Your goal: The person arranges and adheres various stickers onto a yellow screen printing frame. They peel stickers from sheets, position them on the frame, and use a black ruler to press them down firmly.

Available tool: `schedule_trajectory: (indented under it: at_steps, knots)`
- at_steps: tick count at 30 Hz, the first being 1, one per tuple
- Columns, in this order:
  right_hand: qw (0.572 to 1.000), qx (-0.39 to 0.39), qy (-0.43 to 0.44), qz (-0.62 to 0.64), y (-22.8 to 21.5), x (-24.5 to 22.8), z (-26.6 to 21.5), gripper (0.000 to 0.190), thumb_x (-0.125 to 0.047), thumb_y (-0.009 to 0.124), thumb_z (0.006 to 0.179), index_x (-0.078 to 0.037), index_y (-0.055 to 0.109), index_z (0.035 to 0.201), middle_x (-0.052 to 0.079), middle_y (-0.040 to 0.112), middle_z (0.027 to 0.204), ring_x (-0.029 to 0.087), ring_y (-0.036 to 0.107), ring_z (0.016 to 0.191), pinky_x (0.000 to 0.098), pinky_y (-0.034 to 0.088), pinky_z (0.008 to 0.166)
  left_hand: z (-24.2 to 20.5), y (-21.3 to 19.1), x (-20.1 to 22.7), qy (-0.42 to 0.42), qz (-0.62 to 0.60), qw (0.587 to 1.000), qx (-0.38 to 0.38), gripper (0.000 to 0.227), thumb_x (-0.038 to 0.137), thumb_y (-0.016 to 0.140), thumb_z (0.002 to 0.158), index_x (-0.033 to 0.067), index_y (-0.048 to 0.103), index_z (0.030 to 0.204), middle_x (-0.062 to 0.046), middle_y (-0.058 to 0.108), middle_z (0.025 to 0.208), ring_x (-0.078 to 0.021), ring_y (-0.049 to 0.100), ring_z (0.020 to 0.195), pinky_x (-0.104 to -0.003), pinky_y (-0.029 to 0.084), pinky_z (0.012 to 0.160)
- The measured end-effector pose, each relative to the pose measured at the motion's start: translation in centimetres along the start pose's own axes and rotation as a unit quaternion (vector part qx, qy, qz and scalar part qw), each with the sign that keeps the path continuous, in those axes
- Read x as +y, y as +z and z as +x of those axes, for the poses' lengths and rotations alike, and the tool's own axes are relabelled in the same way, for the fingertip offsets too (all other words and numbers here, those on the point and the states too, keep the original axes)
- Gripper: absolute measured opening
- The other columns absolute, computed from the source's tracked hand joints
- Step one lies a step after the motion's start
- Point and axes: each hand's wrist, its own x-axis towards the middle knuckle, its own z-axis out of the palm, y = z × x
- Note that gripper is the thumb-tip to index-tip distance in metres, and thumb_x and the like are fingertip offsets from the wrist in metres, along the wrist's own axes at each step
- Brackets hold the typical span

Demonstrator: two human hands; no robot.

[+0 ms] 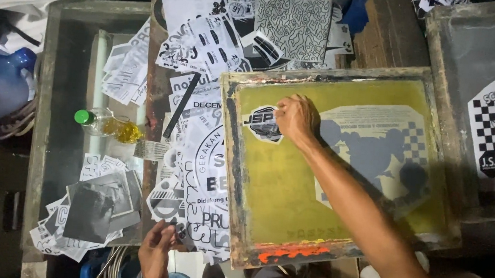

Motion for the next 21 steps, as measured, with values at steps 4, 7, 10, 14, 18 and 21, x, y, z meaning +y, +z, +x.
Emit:
schedule_trajectory:
  at_steps: [4, 7, 10, 14, 18, 21]
  knots:
    - [1.000, -0.006, 0.015, 0.017, 0.0, -0.1, 0.0, 0.013, -0.014, 0.073, 0.090, -0.019, 0.081, 0.099, 0.001, 0.073, 0.097, 0.023, 0.064, 0.096, 0.0412, 0.053, 0.080, -0.5, 0.4, 0.4, 0.005, 0.001, 1.000, -0.007, 0.054, 0.012, 0.073, 0.087, -0.0042, 0.061, 0.137, -0.023, 0.069, 0.120, -0.0323, 0.066, 0.098, -0.042, 0.056, 0.076]
    - [0.999, -0.023, 0.024, 0.023, -1.1, -0.7, 0.7, 0.011, -0.020, 0.083, 0.086, -0.021, 0.078, 0.096, -0.002, 0.076, 0.095, 0.017, 0.068, 0.089, 0.0372, 0.052, 0.080, -2.5, 1.5, 3.0, -0.020, 0.065, 0.998, 0.006, 0.060, 0.021, 0.075, 0.084, 0.0000, 0.061, 0.139, -0.022, 0.068, 0.132, -0.0340, 0.065, 0.117, -0.045, 0.057, 0.093]
    - [0.981, -0.133, 0.134, 0.038, -4.7, -3.0, 0.8, 0.016, -0.016, 0.076, 0.089, -0.032, 0.073, 0.089, -0.013, 0.077, 0.098, 0.009, 0.069, 0.085, 0.0297, 0.051, 0.067, -1.6, 1.7, 2.4, -0.024, 0.041, 0.999, 0.009, 0.050, 0.016, 0.074, 0.087, 0.0023, 0.065, 0.135, -0.018, 0.067, 0.133, -0.0300, 0.064, 0.116, -0.043, 0.050, 0.095]
    - [0.942, -0.240, 0.191, 0.133, -10.9, -6.2, -1.1, 0.009, -0.024, 0.075, 0.094, -0.022, 0.072, 0.102, -0.002, 0.077, 0.109, 0.013, 0.068, 0.080, 0.0298, 0.051, 0.064, -3.0, 3.0, 4.8, -0.018, 0.026, 0.999, -0.006, 0.060, 0.018, 0.074, 0.082, 0.0013, 0.062, 0.139, -0.018, 0.066, 0.133, -0.0295, 0.064, 0.112, -0.039, 0.051, 0.096]
    - [0.882, -0.263, 0.130, 0.370, -11.1, -3.8, -3.1, 0.015, 0.004, 0.073, 0.081, -0.009, 0.066, 0.078, 0.010, 0.073, 0.093, 0.026, 0.071, 0.100, 0.0462, 0.057, 0.101, -6.0, 6.2, 9.6, 0.026, 0.060, 0.995, -0.077, 0.071, 0.028, 0.073, 0.077, 0.0051, 0.058, 0.142, -0.014, 0.071, 0.130, -0.0276, 0.065, 0.124, -0.046, 0.052, 0.111]
    - [0.778, -0.334, 0.022, 0.532, -10.7, -2.0, -7.0, 0.013, 0.010, 0.071, 0.085, -0.002, 0.068, 0.086, 0.013, 0.072, 0.085, 0.024, 0.071, 0.079, 0.0396, 0.062, 0.083, -6.4, 10.2, 9.3, 0.097, 0.059, 0.965, -0.237, 0.074, 0.019, 0.078, 0.076, 0.0116, 0.054, 0.146, -0.012, 0.070, 0.132, -0.0246, 0.067, 0.122, -0.045, 0.053, 0.110]
